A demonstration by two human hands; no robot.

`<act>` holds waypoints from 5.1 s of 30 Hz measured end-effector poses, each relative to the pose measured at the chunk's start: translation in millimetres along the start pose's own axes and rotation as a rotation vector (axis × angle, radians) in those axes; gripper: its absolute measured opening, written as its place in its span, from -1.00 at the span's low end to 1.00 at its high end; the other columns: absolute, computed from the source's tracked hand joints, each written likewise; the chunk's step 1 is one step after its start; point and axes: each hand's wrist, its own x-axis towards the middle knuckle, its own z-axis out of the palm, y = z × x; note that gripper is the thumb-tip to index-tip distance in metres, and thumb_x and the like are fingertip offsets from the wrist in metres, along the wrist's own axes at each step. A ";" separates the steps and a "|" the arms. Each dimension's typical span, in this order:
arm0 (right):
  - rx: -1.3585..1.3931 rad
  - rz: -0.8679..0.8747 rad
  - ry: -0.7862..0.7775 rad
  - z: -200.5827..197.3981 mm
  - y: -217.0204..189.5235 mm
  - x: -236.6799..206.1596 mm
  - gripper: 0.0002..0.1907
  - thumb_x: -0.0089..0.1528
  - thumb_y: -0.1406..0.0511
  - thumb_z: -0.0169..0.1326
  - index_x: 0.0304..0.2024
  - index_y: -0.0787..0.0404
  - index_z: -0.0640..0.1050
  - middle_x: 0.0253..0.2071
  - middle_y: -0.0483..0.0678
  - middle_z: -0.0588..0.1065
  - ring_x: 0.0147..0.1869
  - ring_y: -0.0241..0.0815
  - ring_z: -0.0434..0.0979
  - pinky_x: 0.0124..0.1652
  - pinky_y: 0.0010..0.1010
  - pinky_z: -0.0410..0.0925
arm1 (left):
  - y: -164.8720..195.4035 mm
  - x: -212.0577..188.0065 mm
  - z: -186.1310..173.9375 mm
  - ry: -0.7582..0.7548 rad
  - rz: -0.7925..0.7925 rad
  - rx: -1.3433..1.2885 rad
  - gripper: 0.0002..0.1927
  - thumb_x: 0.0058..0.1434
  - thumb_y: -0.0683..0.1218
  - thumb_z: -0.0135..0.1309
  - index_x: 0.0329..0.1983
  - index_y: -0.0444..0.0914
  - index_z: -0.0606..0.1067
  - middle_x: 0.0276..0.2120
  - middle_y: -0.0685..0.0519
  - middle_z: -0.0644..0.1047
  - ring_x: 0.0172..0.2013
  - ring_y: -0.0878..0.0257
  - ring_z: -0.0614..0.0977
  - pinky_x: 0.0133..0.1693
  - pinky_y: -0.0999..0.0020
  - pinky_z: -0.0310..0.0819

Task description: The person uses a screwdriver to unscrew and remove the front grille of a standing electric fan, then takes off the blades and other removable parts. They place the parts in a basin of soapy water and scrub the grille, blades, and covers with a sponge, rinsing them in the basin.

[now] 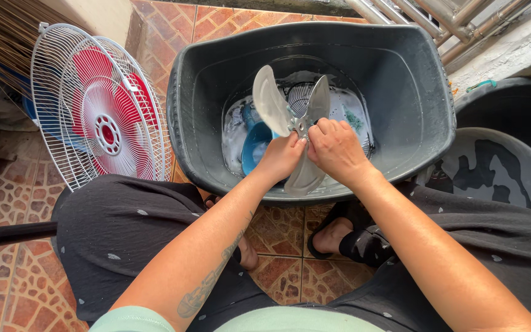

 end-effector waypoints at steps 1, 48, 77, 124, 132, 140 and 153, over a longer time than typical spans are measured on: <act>0.001 0.016 0.007 3.9 1.5 -1.2 -0.77 0.04 0.29 0.24 -0.35 0.20 0.46 -0.34 -0.03 0.41 -0.21 -0.07 0.49 -0.19 -0.24 0.32 | 0.3 0.4 0.7 0.012 -0.014 -0.017 -0.59 0.38 0.09 -0.14 -0.16 -0.38 0.47 -0.27 -0.32 0.59 -0.16 -0.26 0.59 -0.11 -0.07 0.41; 0.609 1.305 -0.230 137.3 177.3 -47.7 -0.40 0.11 0.09 0.29 0.14 0.22 0.55 0.10 0.11 0.57 0.19 0.02 0.57 0.12 -0.19 0.41 | -75.6 19.4 -39.0 0.266 -0.663 0.340 -0.68 0.28 -0.02 0.01 0.02 -0.28 0.44 -0.05 -0.22 0.56 -0.01 -0.22 0.56 -0.07 -0.15 0.44; 0.432 0.316 0.115 180.2 150.4 12.9 -0.68 0.28 0.28 0.10 0.09 0.14 0.57 0.18 0.13 0.49 0.23 0.17 0.46 0.17 -0.06 0.36 | -82.2 145.6 59.5 0.138 -0.603 -1.150 -0.48 0.38 0.28 -0.12 0.20 -0.14 0.38 -0.12 -0.05 0.59 -0.27 0.24 0.61 -0.30 0.32 0.49; 0.853 1.378 0.361 -59.4 152.6 -288.6 -0.55 0.11 0.16 0.29 -0.01 0.23 0.59 -0.18 -0.03 0.61 -0.11 -0.20 0.60 -0.14 -0.36 0.48 | 105.4 106.4 142.9 -0.469 -0.249 -1.352 -0.18 0.31 0.46 -0.31 0.40 -0.14 0.37 0.27 -0.09 0.47 0.30 -0.16 0.47 0.31 -0.23 0.33; 0.482 1.097 0.316 -11.6 186.7 -170.1 -0.25 0.13 -0.03 0.30 0.27 0.13 0.44 0.31 0.04 0.40 0.43 0.09 0.29 0.32 -0.06 0.17 | 79.8 152.9 57.3 -0.151 -0.188 -1.398 -0.18 0.34 0.48 -0.35 0.42 -0.12 0.31 0.28 -0.08 0.43 0.26 -0.12 0.44 0.31 -0.19 0.30; 0.673 0.990 0.373 24.7 221.9 -125.1 -0.25 0.00 0.42 0.13 0.30 0.12 0.45 0.37 0.01 0.34 0.53 0.08 0.14 0.34 0.11 -0.13 | 31.7 151.6 -9.2 0.190 -0.187 -1.507 -0.18 0.32 0.45 -0.29 0.42 -0.17 0.26 0.34 -0.18 0.36 0.37 -0.22 0.39 0.38 -0.28 0.19; 0.782 1.123 0.657 88.6 145.8 -60.4 -0.38 0.01 0.46 0.15 0.17 0.19 0.50 0.21 -0.03 0.44 0.35 -0.11 0.41 0.33 -0.31 0.24 | -11.2 113.0 -49.0 0.240 -0.215 -1.408 -0.25 0.36 0.42 -0.29 0.34 -0.18 0.31 0.27 -0.11 0.41 0.32 -0.16 0.42 0.35 -0.25 0.23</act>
